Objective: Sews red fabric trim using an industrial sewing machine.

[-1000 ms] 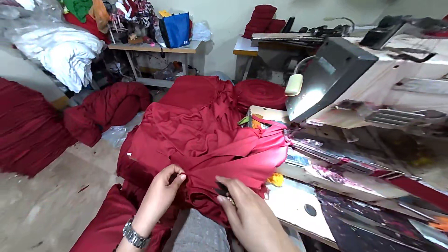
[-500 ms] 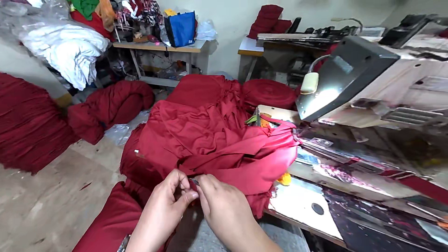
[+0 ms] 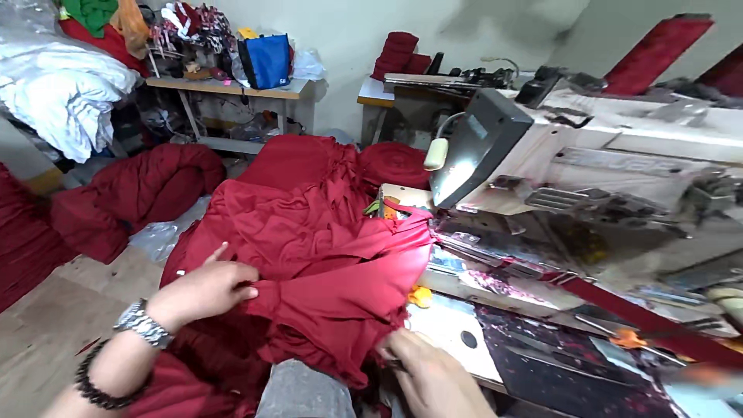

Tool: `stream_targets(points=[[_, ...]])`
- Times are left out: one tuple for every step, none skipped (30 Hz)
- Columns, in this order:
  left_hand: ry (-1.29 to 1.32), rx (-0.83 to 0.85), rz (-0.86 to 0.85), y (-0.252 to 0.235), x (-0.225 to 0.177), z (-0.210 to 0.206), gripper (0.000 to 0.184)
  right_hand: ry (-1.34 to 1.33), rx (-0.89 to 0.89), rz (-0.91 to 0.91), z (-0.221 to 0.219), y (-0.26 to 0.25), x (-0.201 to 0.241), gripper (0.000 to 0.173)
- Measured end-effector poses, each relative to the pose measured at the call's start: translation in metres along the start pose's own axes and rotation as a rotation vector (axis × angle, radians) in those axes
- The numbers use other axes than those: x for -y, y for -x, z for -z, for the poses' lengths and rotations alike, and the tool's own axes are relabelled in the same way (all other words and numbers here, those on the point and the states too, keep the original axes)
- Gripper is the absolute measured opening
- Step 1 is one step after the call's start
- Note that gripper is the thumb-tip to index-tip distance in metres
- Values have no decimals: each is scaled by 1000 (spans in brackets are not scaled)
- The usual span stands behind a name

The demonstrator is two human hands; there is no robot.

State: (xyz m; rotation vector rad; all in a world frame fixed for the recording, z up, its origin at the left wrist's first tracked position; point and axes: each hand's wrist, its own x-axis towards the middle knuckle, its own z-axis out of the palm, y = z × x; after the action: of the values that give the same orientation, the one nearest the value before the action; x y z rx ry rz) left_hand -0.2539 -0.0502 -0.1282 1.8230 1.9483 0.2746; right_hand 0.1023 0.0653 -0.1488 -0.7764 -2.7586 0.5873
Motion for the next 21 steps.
stream_targets(points=[[71,-64,-66,6,0,12,28,5,9,35,-10,-5,-1,12],[151,-168,-172,12,-5,25,28,9,-18,90,-20,-15,1,10],[253,-273,-328,14,-14,40,30,9,-72,157,-30,-29,5,9],[403,-317,-495,16,-31,57,30,10,-129,215,-38,-49,13,11],[511,-338,-642,18,-52,74,30,11,-153,243,-38,-73,27,15],[597,-343,-742,19,-75,88,32,-21,-77,209,-25,-98,47,23],[648,-357,-814,19,-95,97,37,-78,44,140,-4,-123,69,29],[666,-383,-870,16,-110,103,41,-143,56,98,12,-141,85,29],[636,-410,-928,12,-117,107,42,-190,14,78,26,-150,95,27],[573,-423,-966,8,-117,112,40,-199,16,73,41,-151,101,27],[490,-423,-976,5,-113,118,36,-155,114,69,58,-145,102,29],[416,-405,-966,3,-105,124,33,-94,278,71,71,-136,99,32],[391,-394,-939,2,-98,126,32,-48,312,135,70,-122,86,31],[414,-378,-898,2,-92,124,32,-60,236,183,63,-105,66,25],[473,-354,-860,1,-88,121,34,-123,36,218,54,-89,45,16],[528,-321,-829,0,-87,117,36,-164,-234,227,45,-79,21,10],[572,-288,-823,-2,-88,113,37,-177,-467,189,38,-76,-2,9],[626,-280,-847,-5,-93,107,38,-142,-621,121,34,-78,-22,14],[707,-304,-905,-9,-102,100,37,-88,-657,44,33,-80,-41,22],[806,-351,-1014,-15,-110,92,35,-87,-577,-31,35,-80,-55,28],[901,-417,-1157,-25,-117,86,30,-130,-478,-59,38,-80,-66,28]])
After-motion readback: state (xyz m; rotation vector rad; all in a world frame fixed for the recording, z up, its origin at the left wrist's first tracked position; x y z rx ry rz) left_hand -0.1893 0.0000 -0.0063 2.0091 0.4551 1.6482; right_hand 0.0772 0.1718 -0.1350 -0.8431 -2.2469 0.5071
